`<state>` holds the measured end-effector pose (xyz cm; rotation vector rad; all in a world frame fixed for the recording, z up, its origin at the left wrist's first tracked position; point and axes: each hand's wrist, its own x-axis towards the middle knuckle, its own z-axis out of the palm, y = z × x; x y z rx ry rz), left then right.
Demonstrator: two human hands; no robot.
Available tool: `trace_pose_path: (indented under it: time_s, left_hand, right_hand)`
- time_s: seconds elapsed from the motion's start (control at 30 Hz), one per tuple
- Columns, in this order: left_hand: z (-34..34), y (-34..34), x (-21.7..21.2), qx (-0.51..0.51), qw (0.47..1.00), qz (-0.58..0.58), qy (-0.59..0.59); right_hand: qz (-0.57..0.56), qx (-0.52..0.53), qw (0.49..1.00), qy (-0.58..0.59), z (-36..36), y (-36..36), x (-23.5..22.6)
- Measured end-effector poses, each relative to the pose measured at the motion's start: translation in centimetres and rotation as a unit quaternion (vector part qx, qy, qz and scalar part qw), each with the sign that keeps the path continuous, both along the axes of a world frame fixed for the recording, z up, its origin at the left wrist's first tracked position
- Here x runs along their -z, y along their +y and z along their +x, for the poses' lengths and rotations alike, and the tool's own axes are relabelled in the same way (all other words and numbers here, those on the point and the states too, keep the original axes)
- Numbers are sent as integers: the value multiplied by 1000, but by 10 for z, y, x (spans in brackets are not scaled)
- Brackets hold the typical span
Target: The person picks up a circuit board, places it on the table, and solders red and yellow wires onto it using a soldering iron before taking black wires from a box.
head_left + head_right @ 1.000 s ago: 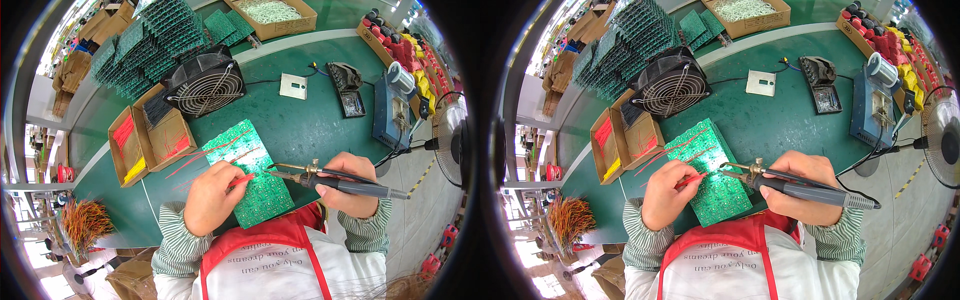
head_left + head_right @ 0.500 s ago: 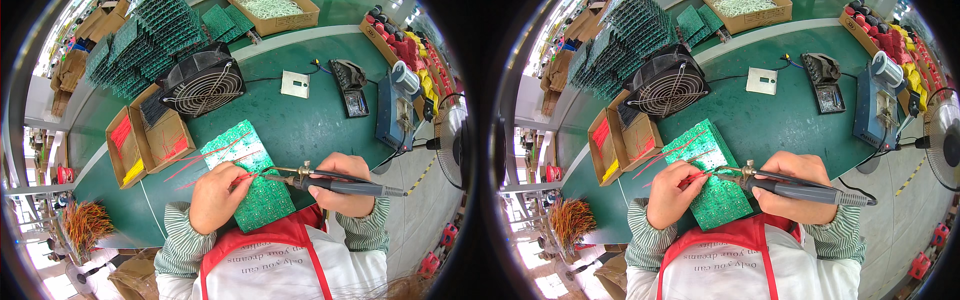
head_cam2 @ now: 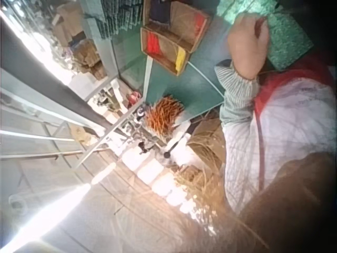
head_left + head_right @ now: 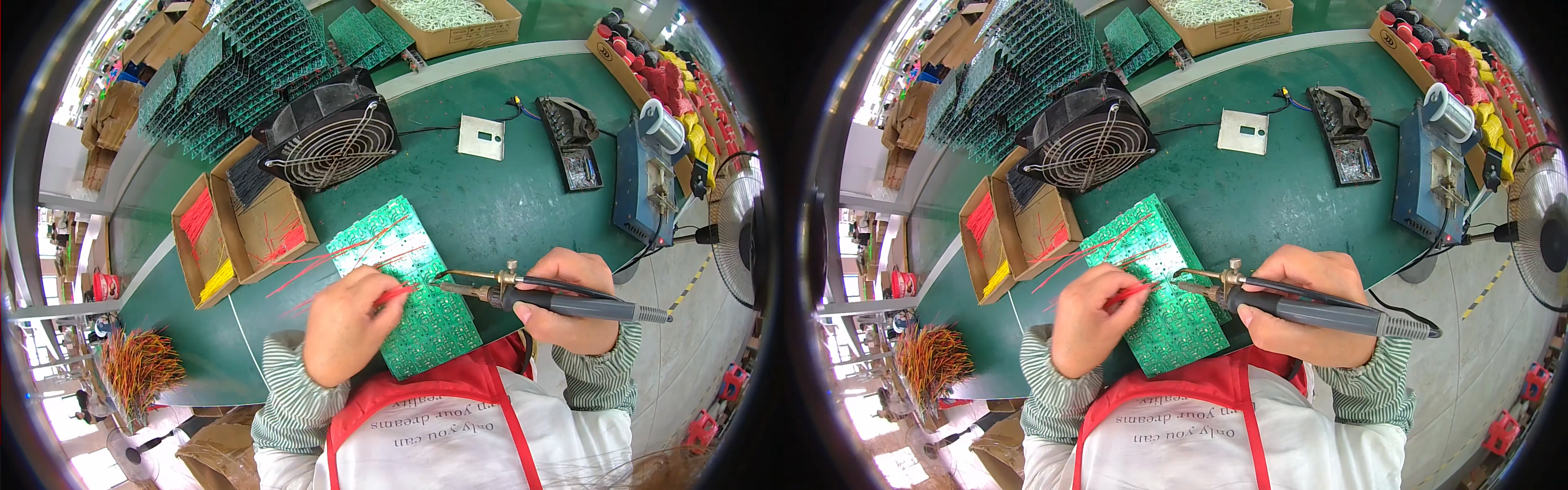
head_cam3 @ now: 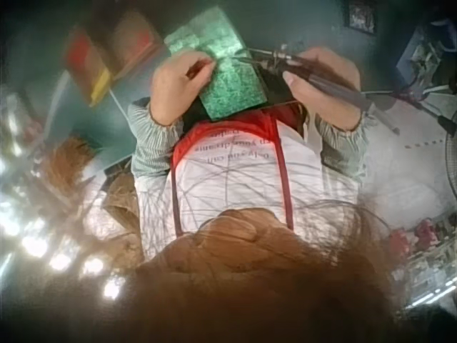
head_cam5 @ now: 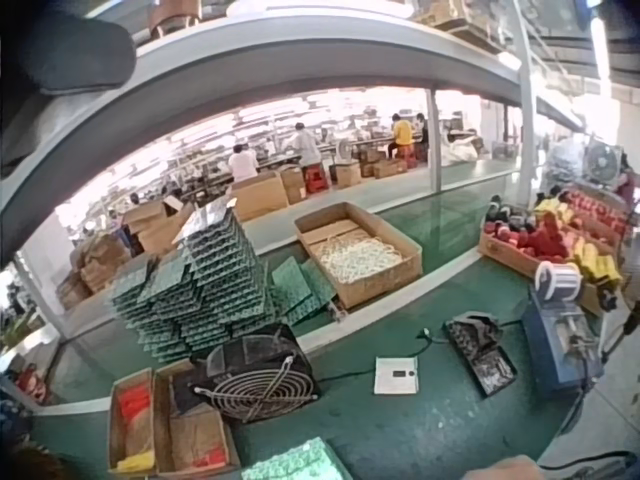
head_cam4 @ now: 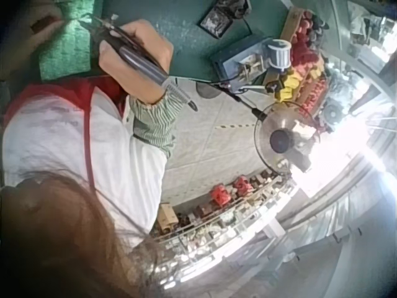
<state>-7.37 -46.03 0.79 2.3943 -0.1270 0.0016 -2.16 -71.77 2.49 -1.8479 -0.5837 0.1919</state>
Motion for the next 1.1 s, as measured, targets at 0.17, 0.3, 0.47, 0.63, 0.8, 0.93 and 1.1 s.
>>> trace_pose_path:
  time_s: [0.17, 0.3, 0.47, 0.63, 0.8, 0.93, 1.1]
  left_hand:
    - [2, 24, -28, -239, 944, 181, -138]
    - [2, -6, -15, -21, 993, 60, -95]
    - [9, -24, 7, 14, 999, 6, -33]
    - [13, -27, 13, 16, 1000, 1, 8]
    - [14, -28, 12, 22, 1000, 16, 10]
    - [15, -28, 17, 16, 999, -21, -28]
    - [13, -26, 13, 24, 1000, 0, -11]
  right_hand:
    - [-3, 12, 1000, 2, -3, -8, 1]
    - [5, 30, 999, 10, -2, -12, 3]
    - [6, 38, 999, 30, -3, -15, -1]
    - [22, 46, 997, 50, -2, -14, 2]
    - [6, 36, 998, 58, 1, -15, 5]
    - [23, 47, 998, 45, 1, -15, 4]
    - [11, 46, 999, 15, -1, -17, 3]
